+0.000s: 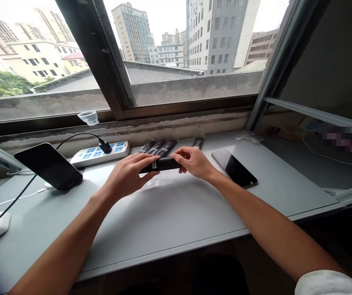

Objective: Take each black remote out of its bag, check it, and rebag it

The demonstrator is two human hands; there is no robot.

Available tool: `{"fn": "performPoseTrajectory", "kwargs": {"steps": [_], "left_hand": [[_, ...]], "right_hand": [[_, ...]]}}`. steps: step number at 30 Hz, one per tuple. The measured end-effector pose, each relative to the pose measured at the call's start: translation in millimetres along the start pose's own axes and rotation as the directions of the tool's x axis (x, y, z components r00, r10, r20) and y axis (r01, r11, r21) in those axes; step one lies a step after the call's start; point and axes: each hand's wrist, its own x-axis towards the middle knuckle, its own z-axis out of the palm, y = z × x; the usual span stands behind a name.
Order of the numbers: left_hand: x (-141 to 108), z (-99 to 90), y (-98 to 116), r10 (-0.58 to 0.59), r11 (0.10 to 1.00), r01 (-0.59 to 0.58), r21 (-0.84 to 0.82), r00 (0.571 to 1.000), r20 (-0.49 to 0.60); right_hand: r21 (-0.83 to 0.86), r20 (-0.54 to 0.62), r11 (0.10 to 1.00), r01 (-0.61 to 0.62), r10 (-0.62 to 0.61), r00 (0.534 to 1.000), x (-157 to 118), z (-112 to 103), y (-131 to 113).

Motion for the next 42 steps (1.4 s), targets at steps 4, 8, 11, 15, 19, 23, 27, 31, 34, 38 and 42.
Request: {"fn": "performPoseTrajectory", "kwargs": {"steps": [4,8,11,15,19,23,27,31,34,38,42], "left_hand": [[0,3.1,2,0.052,0.998,-0.052,-0.046,0.999,0.007],[1,4.7,3,0.073,0.994,-0.072,-0.077,0.997,0.017],[5,2.7,10,0.097,0.991,-0.093,-0.1,0.995,0.033],[11,-5.9,18,-0.079,0.996,0.07,-0.064,0.984,-0.161],[6,-14.7,9,-0.25,0.957,0.232,-0.172,0.964,-0.091],[-6,-11.8,-3,-0.206,0.942,0.286,-0.174,0.905,0.372],[-8,-6.5,-4,-0.235,0.926,0.337,-0.172,0.868,0.438],[-5,-8.4,-2,-0.249,0.908,0.359,-0.214,0.876,0.413],[-3,-9.6,0,-0.241,0.888,0.373,-0.267,0.875,0.42],[-1,-6.6,10,-0.217,0.855,0.373,-0.36,0.888,0.406],[1,-3.7,21,-0.24,0.818,0.387,-0.425,0.902,0.36]], "right_hand": [[-0.038,-0.02,0.999,-0.038,0.038,0.999,0,1,2],[0.015,0.06,0.999,-0.049,0.048,0.997,-2,2,1],[0.124,0.241,0.992,-0.009,-0.021,0.97,-2,2,0],[0.237,0.122,0.971,0.02,-0.05,0.991,4,-4,3],[0.322,-0.132,0.947,0.01,0.034,0.991,14,-19,11],[0.327,-0.109,0.944,-0.052,0.092,0.99,15,-25,16],[0.296,-0.027,0.943,-0.154,0.17,0.985,8,-19,11],[0.206,-0.058,0.962,-0.177,0.193,0.98,7,-18,11],[0.135,-0.148,0.979,-0.152,0.171,0.974,11,-22,15],[0.188,-0.192,0.974,-0.124,0.16,0.968,10,-16,13],[0.259,-0.132,0.958,-0.126,0.165,0.978,3,0,4]]}}
